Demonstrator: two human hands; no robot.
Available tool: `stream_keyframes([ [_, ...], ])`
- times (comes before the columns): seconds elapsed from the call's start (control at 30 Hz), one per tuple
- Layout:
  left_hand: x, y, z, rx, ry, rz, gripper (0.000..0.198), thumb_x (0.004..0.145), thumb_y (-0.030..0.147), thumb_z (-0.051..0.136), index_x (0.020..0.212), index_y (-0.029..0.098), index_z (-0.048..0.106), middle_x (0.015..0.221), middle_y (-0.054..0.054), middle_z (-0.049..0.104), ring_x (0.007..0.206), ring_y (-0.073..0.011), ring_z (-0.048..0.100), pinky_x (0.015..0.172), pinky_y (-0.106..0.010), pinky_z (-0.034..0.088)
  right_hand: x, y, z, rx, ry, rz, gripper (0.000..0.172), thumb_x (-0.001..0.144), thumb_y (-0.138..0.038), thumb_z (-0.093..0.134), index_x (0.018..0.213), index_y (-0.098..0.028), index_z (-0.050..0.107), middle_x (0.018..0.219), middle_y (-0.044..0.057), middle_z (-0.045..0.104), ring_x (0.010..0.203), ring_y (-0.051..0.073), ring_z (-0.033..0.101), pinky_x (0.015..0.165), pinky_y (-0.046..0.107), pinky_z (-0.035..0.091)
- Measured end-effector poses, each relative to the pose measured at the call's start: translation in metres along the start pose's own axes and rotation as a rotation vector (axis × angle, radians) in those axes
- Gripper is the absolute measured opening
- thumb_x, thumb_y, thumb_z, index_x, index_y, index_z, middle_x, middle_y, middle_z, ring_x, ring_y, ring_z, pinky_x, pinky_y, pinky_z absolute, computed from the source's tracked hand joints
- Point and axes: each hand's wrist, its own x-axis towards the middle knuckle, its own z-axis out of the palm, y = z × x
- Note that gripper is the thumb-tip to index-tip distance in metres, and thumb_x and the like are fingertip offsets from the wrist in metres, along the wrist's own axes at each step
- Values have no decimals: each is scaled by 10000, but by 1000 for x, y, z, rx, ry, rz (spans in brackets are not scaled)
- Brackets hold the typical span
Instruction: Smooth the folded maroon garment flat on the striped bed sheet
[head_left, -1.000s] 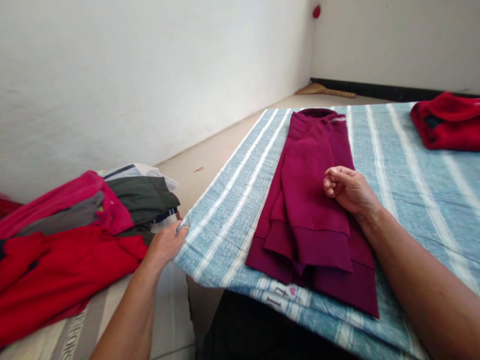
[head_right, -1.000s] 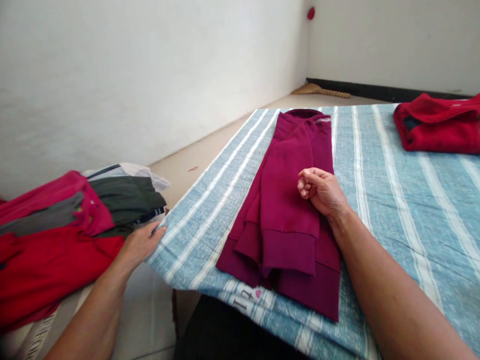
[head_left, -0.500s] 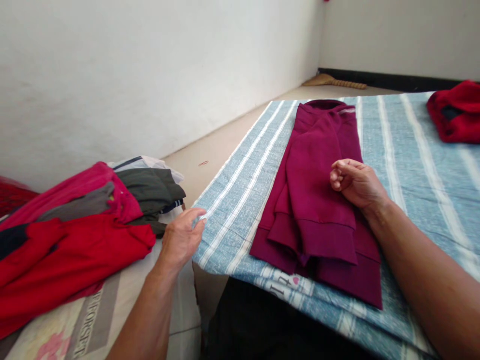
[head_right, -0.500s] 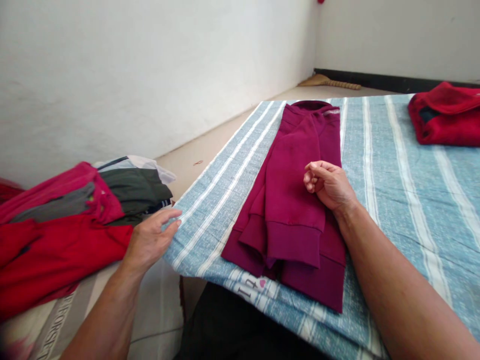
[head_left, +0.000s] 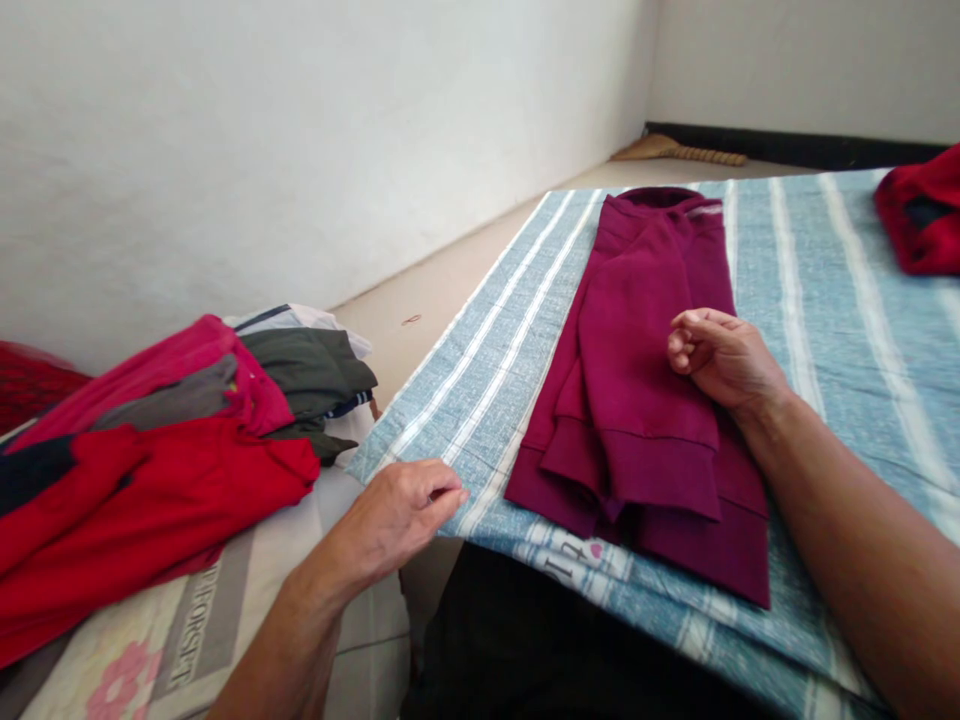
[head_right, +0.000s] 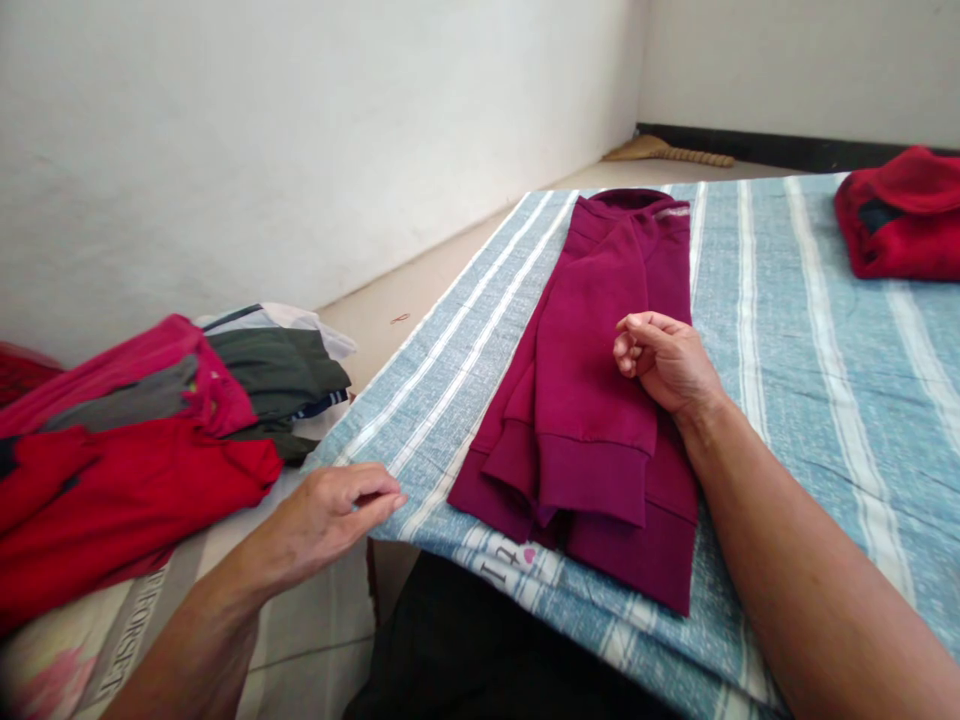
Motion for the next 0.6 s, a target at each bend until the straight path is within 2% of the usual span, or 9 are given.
stream_keyframes([
  [0.13, -7, 9, 5, -21, -398, 59, 231, 779, 204, 472, 561, 169, 541, 536, 28, 503, 511, -99, 452, 521, -213, 304, 0, 0, -1, 16, -9, -3, 133, 704, -290, 732, 712, -194, 639, 564, -12, 579, 467, 90, 518, 383, 194, 381],
  [0.2, -6, 13, 12, 27, -494, 49, 193, 696, 125, 485, 508, 169, 493, 489, 38, 436, 477, -96, 397, 502, -221, 279, 0, 1, -1, 20, -14, -7, 134, 707, -287, 733, 712, -192, 639, 566, -12, 581, 469, 90, 521, 383, 192, 386],
  [0.3, -2, 13, 32, 165, -525, -15, 210, 615, 89, 490, 441, 182, 418, 445, 37, 366, 455, -111, 339, 494, -245, 271, 1, 1, -2, 26, -13, -9, 115, 715, -272, 725, 710, -190, 645, 563, -11, 580, 473, 89, 523, 384, 191, 389],
  [0.4, -1, 3, 60, 169, -572, -20, 180, 587, 84, 498, 455, 196, 450, 463, 19, 421, 481, -140, 395, 504, -258, 321, 1, 1, -1, 29, -10, -10, 101, 720, -264, 714, 708, -186, 650, 561, -10, 580, 473, 89, 523, 385, 192, 388],
  [0.5, -3, -20, 85, 78, -525, -74, 128, 536, 74, 517, 518, 200, 521, 522, -4, 494, 561, -177, 488, 569, -281, 402, 1, 1, -1, 25, -5, -15, 104, 717, -260, 715, 703, -182, 646, 558, -9, 577, 470, 89, 523, 384, 193, 388],
  [0.6, -4, -50, 102, -3, -468, -150, 108, 544, 93, 526, 569, 195, 548, 559, -16, 516, 607, -201, 518, 621, -314, 434, 1, 1, -1, 19, -13, -18, 115, 718, -267, 718, 705, -185, 638, 557, -12, 575, 462, 89, 521, 380, 193, 387],
])
